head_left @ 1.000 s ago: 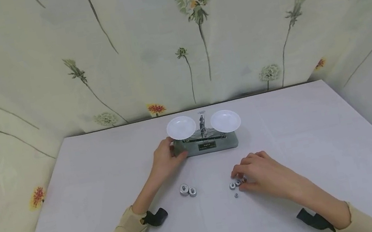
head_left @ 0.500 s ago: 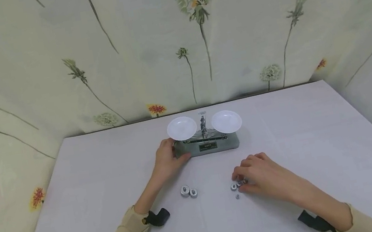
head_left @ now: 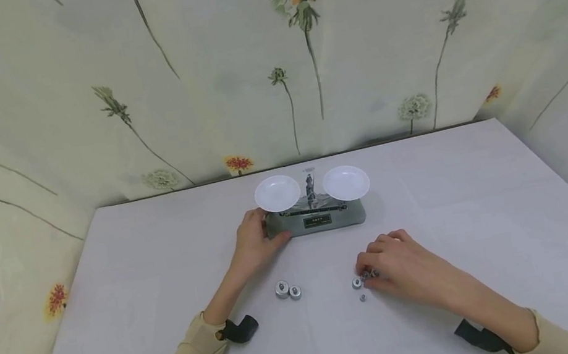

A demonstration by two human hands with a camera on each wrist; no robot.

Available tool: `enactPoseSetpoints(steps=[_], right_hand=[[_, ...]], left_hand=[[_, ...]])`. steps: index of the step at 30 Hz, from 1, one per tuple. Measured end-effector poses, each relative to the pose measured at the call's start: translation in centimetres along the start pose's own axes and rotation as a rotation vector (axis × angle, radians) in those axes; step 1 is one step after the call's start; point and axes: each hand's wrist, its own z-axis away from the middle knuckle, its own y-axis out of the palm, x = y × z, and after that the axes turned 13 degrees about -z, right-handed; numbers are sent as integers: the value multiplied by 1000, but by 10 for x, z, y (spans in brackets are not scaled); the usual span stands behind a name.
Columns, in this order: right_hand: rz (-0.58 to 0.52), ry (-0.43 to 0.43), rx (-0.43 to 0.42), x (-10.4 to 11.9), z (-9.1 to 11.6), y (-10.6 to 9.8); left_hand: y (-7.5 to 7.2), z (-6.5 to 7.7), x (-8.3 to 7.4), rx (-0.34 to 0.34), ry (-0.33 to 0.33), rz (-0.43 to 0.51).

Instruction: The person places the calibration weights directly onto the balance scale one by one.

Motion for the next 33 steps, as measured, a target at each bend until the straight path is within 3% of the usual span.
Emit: enactPoseSetpoints(steps=[10, 19, 33], right_hand=[[26, -19, -6, 2, 0, -5], [26, 19, 3, 6, -3, -18], [15, -3, -52, 9, -6, -31]], left_hand=[[-1, -2, 1, 7, -3, 4], [-3, -1, 1, 17, -7, 12], [-4, -2, 4, 28, -6, -7]])
